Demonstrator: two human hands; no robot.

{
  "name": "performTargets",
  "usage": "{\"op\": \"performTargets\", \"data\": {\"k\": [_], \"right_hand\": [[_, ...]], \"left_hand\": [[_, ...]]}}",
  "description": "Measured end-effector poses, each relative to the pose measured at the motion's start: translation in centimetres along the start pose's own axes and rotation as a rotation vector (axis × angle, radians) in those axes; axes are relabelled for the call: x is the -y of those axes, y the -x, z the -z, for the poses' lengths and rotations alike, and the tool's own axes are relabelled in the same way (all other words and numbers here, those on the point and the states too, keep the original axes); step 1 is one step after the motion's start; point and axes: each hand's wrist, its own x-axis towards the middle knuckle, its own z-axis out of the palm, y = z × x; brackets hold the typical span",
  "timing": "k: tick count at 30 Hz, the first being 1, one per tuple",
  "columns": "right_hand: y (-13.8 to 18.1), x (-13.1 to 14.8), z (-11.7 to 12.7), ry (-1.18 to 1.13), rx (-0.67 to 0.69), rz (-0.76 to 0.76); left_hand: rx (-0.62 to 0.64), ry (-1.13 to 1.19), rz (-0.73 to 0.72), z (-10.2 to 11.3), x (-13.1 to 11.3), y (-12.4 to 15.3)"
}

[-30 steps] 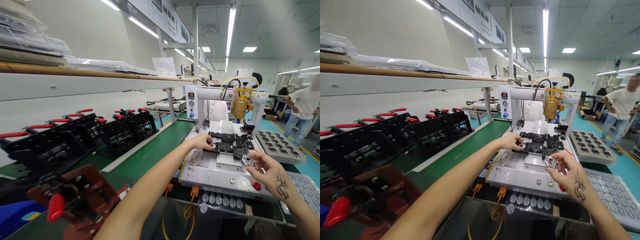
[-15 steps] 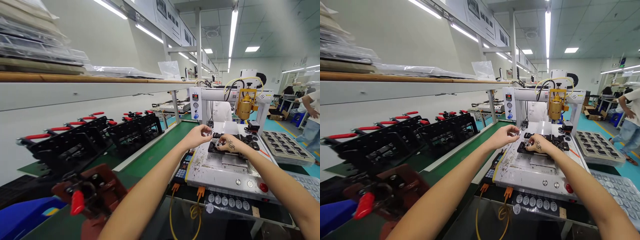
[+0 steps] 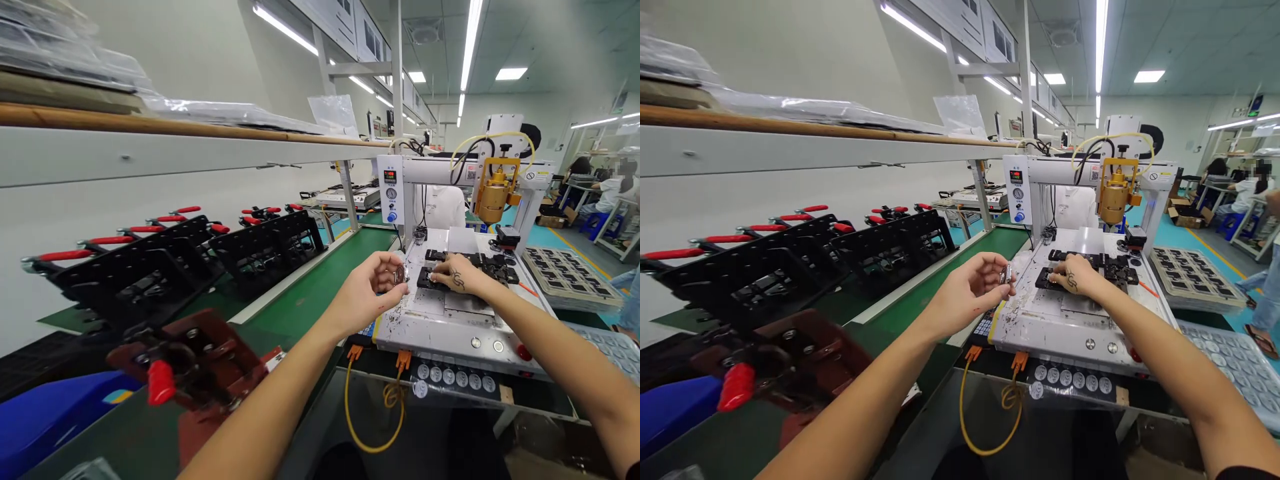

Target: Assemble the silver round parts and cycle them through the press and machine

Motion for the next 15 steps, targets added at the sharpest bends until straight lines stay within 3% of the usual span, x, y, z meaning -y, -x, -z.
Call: {"op": "performTargets", "data": {"k": [3, 6, 8, 10, 12, 15], "right_hand": [[5.5, -0.9, 2.4, 0.011, -0.199, -0.061], [15.0, -3.0, 4.2, 0.060, -0.433, -0.190], [21.5, -4.5, 4.1, 0.109, -0.598, -0.274], [26.5, -5.9, 3.1, 0.171, -0.645, -0.361], [29.3, -6.9, 1.8, 0.219, -0.666, -0.421], [30.2, -6.2, -0.1, 0.272, -0.759, -0.435]], "left_hand": [[-0.030, -0.023, 0.065, -1.6, 0.4, 2.4], [-0.096, -0.104, 0.102, -2.5, 1.7, 5.9], [-0.128, -0.133, 0.116, -2.9, 3.0, 8.1], [-0.126, -0.120, 0.143, -3.3, 4.3, 9.9], [-0.098, -0.085, 0.192, -3.8, 5.7, 11.2], [-0.034, -0.023, 0.272, -4.9, 7.7, 13.1]]}}
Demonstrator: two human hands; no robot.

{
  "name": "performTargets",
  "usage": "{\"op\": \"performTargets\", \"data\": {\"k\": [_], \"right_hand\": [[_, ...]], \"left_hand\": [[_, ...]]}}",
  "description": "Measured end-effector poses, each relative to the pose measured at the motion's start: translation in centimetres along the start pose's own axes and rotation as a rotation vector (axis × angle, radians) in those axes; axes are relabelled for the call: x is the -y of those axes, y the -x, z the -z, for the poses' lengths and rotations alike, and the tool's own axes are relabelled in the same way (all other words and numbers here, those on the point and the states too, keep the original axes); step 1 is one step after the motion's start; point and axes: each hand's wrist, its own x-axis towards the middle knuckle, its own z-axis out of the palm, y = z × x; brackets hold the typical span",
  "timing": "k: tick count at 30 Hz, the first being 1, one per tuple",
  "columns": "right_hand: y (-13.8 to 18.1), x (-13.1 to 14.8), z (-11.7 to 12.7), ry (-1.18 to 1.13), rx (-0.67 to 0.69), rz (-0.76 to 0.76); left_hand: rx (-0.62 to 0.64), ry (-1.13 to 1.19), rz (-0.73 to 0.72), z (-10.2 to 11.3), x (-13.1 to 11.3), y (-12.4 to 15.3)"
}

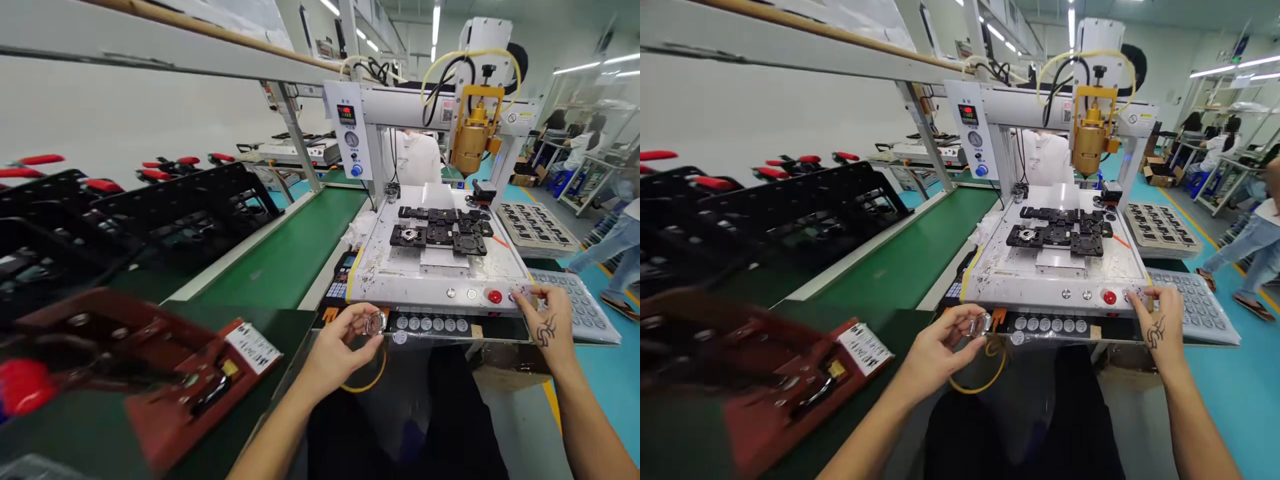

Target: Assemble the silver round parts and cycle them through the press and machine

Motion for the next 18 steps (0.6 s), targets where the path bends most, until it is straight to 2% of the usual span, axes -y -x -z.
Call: {"op": "performTargets", "data": {"k": [2, 3, 4, 6, 8, 10, 13, 18], "right_hand": [[1.5, 2.5, -0.8, -0.059, -0.016, 0.053], [2.5, 4.2, -1.3, -0.133, 0.063, 0.109], [3.6, 6.1, -2.1, -0.225, 0.190, 0.180], [6.0, 9.9, -4.0, -0.404, 0.565, 0.356], [8.1, 13.0, -6.6, -0.447, 0.710, 0.451], [9.4, 14.6, -9.3, -0.419, 0.711, 0.471], [10.4, 15.0, -12.4, -0.378, 0.685, 0.481], [12.5, 13.7, -14.1, -0.441, 0.664, 0.530]], "left_hand": [[0.093, 0.044, 0.060, -0.8, 1.7, 1.0], [0.142, 0.067, 0.094, -1.3, 2.6, 1.4], [0.187, 0.088, 0.128, -1.8, 3.5, 1.8], [0.247, 0.122, 0.181, -2.8, 5.2, 2.3], [0.264, 0.143, 0.202, -3.7, 6.5, 2.2], [0.278, 0.150, 0.222, -4.3, 7.5, 1.7], [0.302, 0.166, 0.268, -4.5, 8.4, 0.8], [0.368, 0.241, 0.300, -3.9, 9.2, 0.4]]}}
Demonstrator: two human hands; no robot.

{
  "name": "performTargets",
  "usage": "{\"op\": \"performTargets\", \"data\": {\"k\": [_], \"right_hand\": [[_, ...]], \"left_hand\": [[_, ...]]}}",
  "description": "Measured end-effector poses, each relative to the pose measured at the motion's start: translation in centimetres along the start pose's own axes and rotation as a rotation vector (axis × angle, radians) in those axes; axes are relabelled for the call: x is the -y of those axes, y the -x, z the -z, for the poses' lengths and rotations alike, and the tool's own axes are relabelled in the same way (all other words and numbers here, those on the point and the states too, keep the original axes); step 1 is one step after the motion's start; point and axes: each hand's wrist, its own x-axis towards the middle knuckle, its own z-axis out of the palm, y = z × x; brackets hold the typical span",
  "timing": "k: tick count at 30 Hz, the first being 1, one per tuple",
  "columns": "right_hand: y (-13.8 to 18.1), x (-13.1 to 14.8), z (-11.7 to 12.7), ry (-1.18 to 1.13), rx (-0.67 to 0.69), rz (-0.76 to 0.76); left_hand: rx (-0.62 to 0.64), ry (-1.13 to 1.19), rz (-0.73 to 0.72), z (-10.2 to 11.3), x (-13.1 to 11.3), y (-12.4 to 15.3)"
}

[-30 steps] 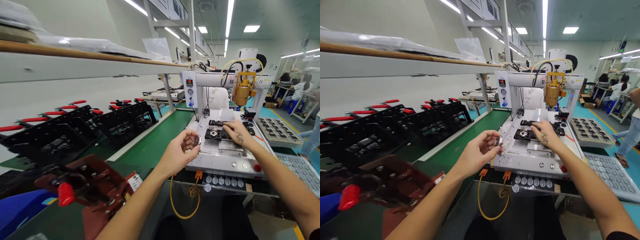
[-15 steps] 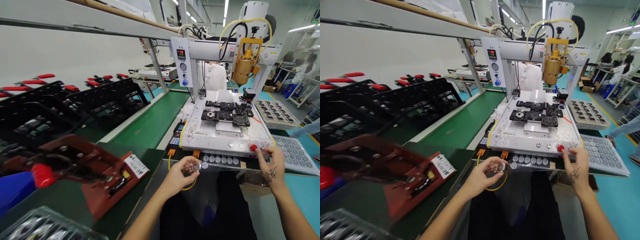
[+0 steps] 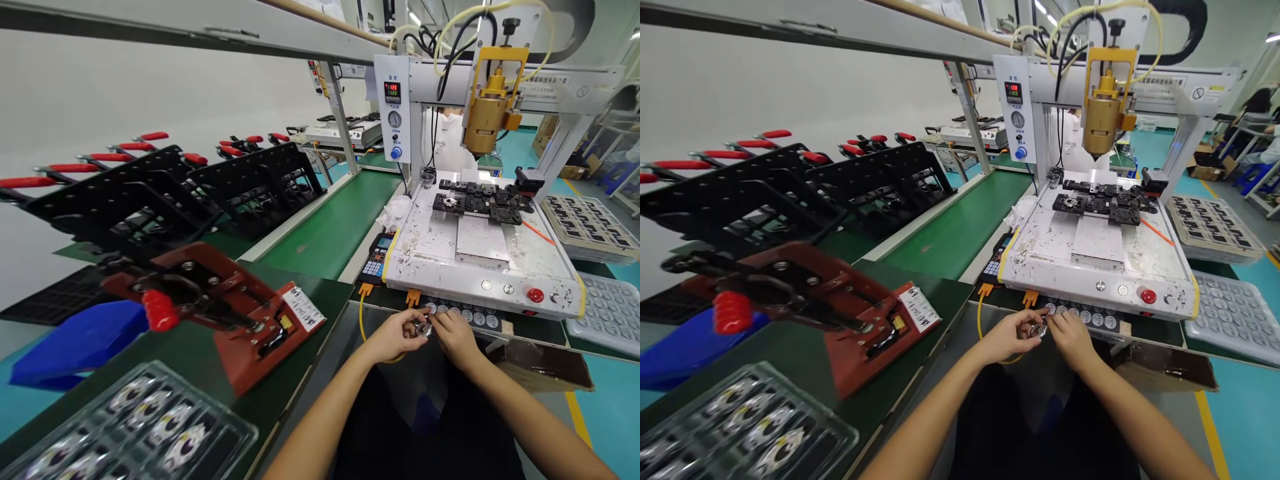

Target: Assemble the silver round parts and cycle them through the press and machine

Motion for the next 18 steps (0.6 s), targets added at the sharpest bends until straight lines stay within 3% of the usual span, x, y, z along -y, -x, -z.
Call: {"op": "performTargets", "data": {"k": [4, 7, 12, 15, 18], "right_hand": [[2.0, 0.9, -0.9, -0.122, -0.020, 0.040], [3.3, 1.9, 0.2, -0.216, -0.067, -0.028], [3.6, 3.0, 5.6, -0.341, -0.149, -0.319], [2.8, 4.1, 9.0, -0.529, -0.049, -0.500], [1.7, 5.8, 10.8, -0.829, 0.044, -0.714]], "left_hand": [[0.016, -0.001, -0.003, 0.2, 0.2, 0.0], [-0.013, -0.022, -0.018, -0.2, 0.0, 0.2], [-0.137, -0.055, -0.089, -2.4, -1.3, 2.3], [-0.214, 0.168, -0.066, -4.1, -2.2, 4.2], [-0.208, 0.463, 0.002, -5.3, -2.9, 6.1]]}}
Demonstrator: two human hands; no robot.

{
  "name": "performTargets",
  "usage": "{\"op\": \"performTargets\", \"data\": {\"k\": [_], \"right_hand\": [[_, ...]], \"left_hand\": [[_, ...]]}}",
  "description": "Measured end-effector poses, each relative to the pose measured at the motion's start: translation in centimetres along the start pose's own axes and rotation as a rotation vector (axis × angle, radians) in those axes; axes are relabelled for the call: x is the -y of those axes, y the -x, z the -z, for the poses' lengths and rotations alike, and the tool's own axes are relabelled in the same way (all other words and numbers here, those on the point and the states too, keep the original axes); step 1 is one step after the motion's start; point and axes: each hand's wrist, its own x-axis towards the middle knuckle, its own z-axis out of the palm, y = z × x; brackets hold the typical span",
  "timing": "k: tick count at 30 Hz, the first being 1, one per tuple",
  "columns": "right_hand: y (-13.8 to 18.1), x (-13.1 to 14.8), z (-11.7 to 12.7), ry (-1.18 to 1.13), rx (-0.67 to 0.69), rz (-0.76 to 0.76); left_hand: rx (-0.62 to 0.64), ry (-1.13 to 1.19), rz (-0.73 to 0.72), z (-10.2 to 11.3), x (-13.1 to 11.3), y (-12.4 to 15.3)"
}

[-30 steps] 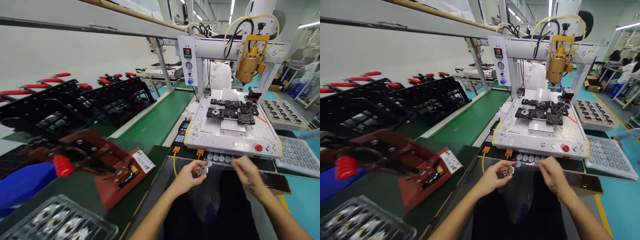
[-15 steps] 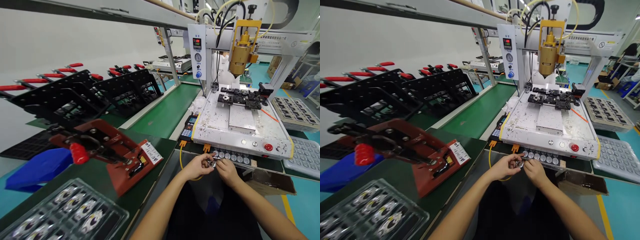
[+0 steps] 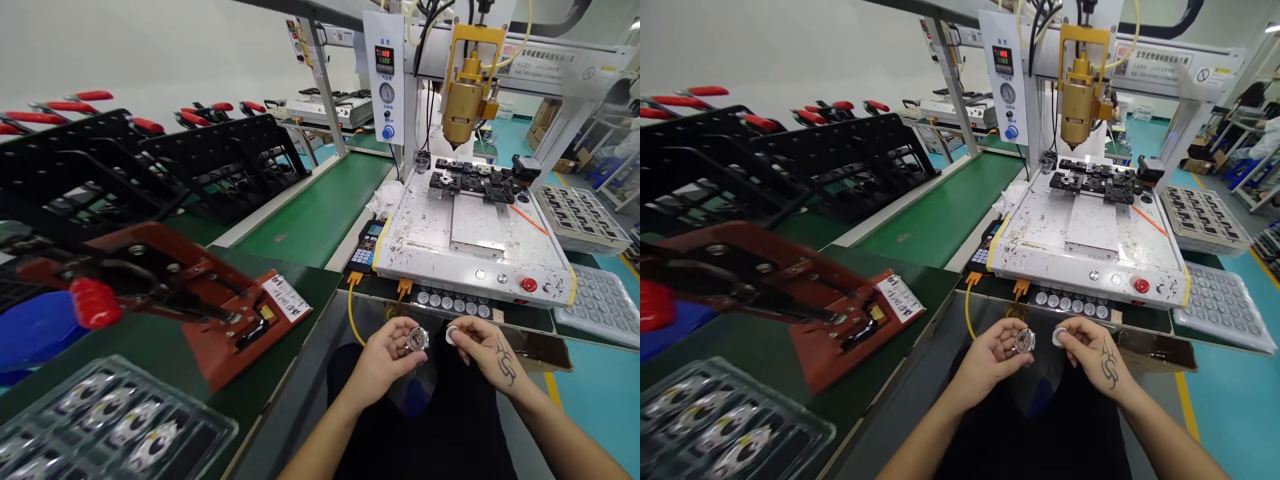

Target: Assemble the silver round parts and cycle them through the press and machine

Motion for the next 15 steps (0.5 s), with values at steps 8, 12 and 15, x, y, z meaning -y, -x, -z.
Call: {"op": "performTargets", "data": {"k": [8, 12, 15], "right_hand": [[-0.2, 2.3, -2.2, -0.192, 0.070, -0.170], [0.0, 2.8, -2.4, -0.157, 0.098, -0.141], [0.3, 2.9, -2.3, -0.155, 0.154, -0.137]], "left_hand": [[-0.122, 0.212, 0.118, -1.2, -1.9, 3.3], [-0.148, 0.269, 0.097, -1.4, -2.6, 4.4], [-0.121, 0.283, 0.082, -1.6, -2.7, 5.0]]}}
